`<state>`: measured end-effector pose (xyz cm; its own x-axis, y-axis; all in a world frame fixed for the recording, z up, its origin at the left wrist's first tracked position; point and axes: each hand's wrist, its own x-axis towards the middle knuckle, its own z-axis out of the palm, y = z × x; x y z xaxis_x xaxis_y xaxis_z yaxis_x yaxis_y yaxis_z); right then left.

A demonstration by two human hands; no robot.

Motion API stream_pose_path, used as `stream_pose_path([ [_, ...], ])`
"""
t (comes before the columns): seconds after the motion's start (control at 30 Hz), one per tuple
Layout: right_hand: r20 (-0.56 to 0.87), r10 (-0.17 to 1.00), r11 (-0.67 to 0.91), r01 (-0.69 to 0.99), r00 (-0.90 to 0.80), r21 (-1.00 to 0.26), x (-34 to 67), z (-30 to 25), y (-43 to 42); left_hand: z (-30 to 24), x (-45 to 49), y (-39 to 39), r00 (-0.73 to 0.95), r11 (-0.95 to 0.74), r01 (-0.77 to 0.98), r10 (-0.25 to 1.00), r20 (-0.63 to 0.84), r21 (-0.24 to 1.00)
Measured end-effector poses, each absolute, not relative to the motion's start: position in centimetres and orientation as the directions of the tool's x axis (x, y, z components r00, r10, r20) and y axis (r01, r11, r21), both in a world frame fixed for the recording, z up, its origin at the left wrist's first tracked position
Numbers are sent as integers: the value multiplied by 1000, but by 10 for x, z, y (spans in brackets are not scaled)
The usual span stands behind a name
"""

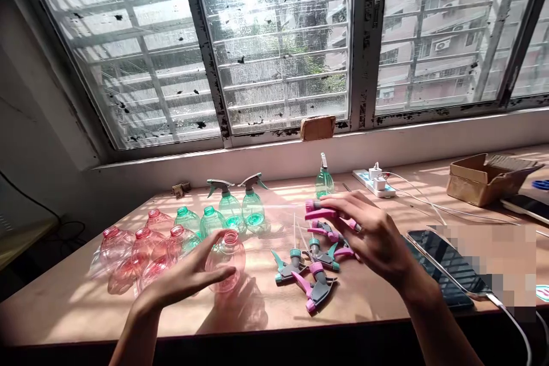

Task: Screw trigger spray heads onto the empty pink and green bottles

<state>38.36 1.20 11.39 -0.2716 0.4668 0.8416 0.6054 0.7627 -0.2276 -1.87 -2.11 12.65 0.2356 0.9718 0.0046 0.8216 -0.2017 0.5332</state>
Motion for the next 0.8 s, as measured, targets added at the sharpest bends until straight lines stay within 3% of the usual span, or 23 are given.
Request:
stream_pose_path([
  [0.13,714,672,547,780,-193,-304,399,89,52,113,-42,-1,147,-166,841,986,77,515],
  [0.37,450,829,497,804,-331,-325,385,28,89,108,-55,0,117,-201,851,973,198,485],
  [0.5,394,831,526,784,-392,-330,382,29,83,108,-52,-2,186,-288,858,946,266,425],
  [0.8,501,725,662,681,-473,-314,246,122,150,103,-55,1,234,-345,880,913,333,327],
])
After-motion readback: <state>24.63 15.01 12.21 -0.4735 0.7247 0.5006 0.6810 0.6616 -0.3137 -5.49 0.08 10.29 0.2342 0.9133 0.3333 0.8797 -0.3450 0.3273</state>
